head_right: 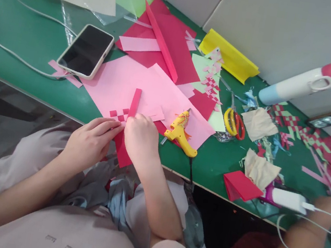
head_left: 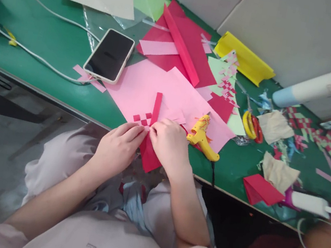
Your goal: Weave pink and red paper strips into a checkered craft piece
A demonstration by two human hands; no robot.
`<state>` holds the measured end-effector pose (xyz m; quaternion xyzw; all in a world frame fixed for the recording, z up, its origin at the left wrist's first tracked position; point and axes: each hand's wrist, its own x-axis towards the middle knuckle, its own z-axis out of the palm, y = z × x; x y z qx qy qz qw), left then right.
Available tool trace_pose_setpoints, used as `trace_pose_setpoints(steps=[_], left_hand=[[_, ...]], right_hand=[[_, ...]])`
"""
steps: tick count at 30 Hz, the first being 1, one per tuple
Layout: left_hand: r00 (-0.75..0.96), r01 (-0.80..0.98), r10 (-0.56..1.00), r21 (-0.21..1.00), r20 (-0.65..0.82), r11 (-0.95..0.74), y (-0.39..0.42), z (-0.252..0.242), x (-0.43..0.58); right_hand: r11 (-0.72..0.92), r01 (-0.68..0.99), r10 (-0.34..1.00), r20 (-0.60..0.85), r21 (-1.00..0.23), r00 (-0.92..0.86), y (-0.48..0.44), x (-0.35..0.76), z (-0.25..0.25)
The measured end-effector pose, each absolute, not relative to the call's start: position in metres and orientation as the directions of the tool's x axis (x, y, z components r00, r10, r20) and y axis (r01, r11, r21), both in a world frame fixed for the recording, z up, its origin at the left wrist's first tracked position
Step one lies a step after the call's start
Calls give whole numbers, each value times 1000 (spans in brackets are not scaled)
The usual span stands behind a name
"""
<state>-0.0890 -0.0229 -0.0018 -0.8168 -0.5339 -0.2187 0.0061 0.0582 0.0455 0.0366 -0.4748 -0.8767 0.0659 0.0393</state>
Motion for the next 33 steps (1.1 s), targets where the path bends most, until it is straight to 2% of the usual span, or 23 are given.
trace_pose_setpoints(steps=[9, 13, 19, 27, 33], left_hand=[[334, 876, 872, 224, 358, -427, -23, -1, -88], [330, 879, 872, 220, 361, -424, -22, -1, -88], [337, 875, 869, 219, 363, -431, -22, -2, -90], [339, 873, 871, 227, 355, -432, -22, -3, -89], [334, 876, 870, 221, 362, -428, -22, 0, -89]], right_hand=[[528, 834, 848, 56, -157, -527, 44, 54, 28], [521, 829, 853, 73, -202, -518, 48, 57, 27], [499, 815, 856, 20, -296, -517, 52, 65, 31], [550, 824, 833, 10, -139, -554, 42, 60, 35], [564, 814, 825, 51, -138, -563, 44, 61, 30]])
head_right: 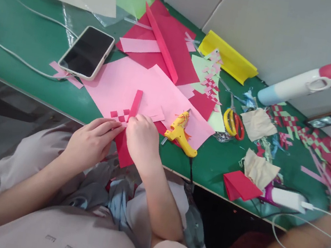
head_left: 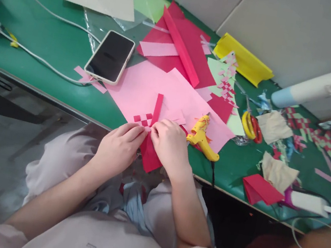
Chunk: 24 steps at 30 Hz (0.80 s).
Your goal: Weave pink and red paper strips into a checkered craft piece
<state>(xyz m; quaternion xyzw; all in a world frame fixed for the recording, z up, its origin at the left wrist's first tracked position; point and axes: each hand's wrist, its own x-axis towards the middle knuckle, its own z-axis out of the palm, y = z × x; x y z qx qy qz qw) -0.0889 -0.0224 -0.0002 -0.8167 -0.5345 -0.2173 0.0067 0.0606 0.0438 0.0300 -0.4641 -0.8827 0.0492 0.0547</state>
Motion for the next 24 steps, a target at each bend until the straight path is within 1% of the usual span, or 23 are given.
trace_pose_setpoints(steps=[10, 17, 24], left_hand=[[324, 887, 879, 212, 350, -411, -22, 1, -87], [318, 884, 881, 227, 351, -409, -22, 1, -87], [326, 880, 876, 225, 355, -419, -22, 1, -87]], right_hand=[[510, 822, 860, 107, -256, -500, 46, 61, 20], [442, 841, 892, 49, -313, -450, 46, 60, 20], [396, 819, 903, 16, -414, -429, 47, 66, 23]])
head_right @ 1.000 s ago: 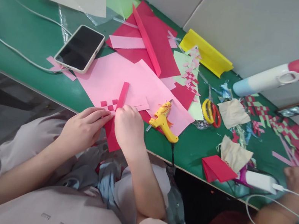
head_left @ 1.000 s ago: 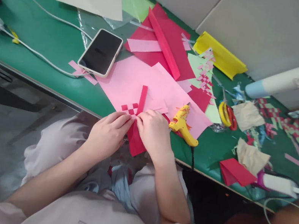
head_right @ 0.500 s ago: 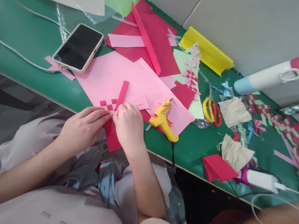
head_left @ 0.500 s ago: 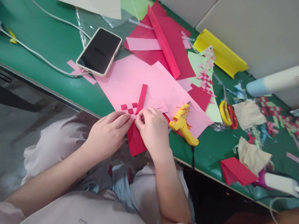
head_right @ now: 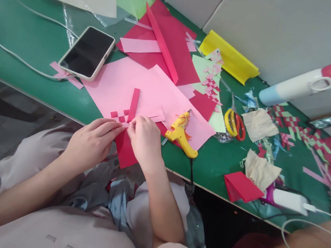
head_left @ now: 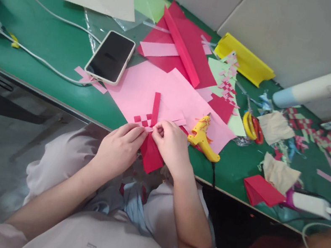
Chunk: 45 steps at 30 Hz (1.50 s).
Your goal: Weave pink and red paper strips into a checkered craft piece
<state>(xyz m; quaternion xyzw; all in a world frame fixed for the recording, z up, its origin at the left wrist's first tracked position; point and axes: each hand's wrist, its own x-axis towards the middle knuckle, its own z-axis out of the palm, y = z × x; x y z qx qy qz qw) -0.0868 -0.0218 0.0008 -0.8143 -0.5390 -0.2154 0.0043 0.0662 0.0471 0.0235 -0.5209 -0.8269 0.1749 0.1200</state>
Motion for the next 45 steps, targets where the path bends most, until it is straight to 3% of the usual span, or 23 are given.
trace_pose_setpoints(steps=[6, 13, 17, 28, 45], left_hand=[[326, 876, 872, 231, 364, -423, -21, 2, -87], [325, 877, 873, 230, 363, -422, -21, 2, -87], [323, 879, 879, 234, 350, -416, -21, 2, -87], [319, 883, 877, 223, 359, -413, -22, 2, -86], [330, 880, 870, 213, 368, -424, -21, 1, -86]], right_hand=[[454, 787, 873, 34, -418, -486, 46, 71, 29], [525, 827, 850, 63, -203, -524, 41, 61, 25], [513, 844, 858, 52, -160, -511, 41, 57, 22], [414, 885, 908, 23, -214, -419, 42, 55, 20], [391, 777, 903, 44, -493, -427, 47, 74, 26]])
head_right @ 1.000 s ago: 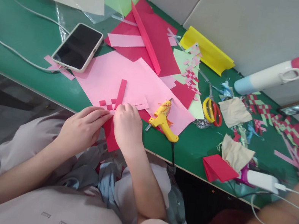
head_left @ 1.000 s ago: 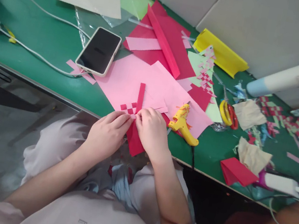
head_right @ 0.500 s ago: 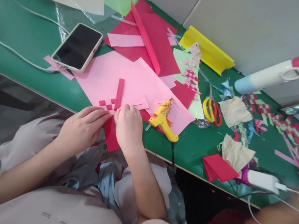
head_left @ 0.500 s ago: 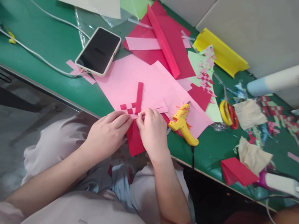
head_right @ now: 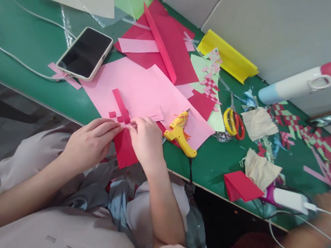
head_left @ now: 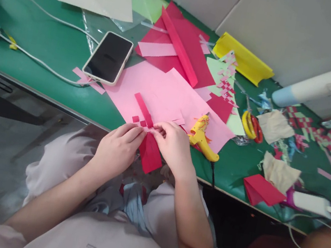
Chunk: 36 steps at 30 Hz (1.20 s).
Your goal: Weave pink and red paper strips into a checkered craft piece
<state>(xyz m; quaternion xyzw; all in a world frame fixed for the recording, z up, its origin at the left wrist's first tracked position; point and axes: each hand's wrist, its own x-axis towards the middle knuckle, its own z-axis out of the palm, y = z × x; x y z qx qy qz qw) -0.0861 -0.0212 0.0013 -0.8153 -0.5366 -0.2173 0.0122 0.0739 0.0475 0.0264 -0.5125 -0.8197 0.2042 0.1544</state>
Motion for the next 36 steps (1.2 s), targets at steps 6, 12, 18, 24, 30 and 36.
trace_pose_setpoints(steps=[6, 12, 18, 24, 30, 36], left_hand=[[327, 881, 871, 216, 368, -422, -21, 2, -86], [318, 881, 879, 232, 355, -413, -21, 0, -86], [325, 883, 873, 212, 364, -418, -21, 1, -86], [323, 885, 872, 209, 368, -416, -21, 1, -86], [325, 883, 875, 218, 358, -417, -21, 0, -87], [319, 880, 874, 229, 367, -417, -22, -3, -88]], right_hand=[[422, 821, 902, 93, -385, -421, 44, 69, 24], [458, 835, 888, 122, -304, -443, 44, 62, 19], [363, 891, 931, 69, -272, -358, 49, 67, 18], [370, 847, 926, 82, -381, -368, 50, 80, 23], [337, 774, 940, 142, -536, -312, 52, 89, 33], [208, 546, 960, 62, -811, -273, 51, 110, 52]])
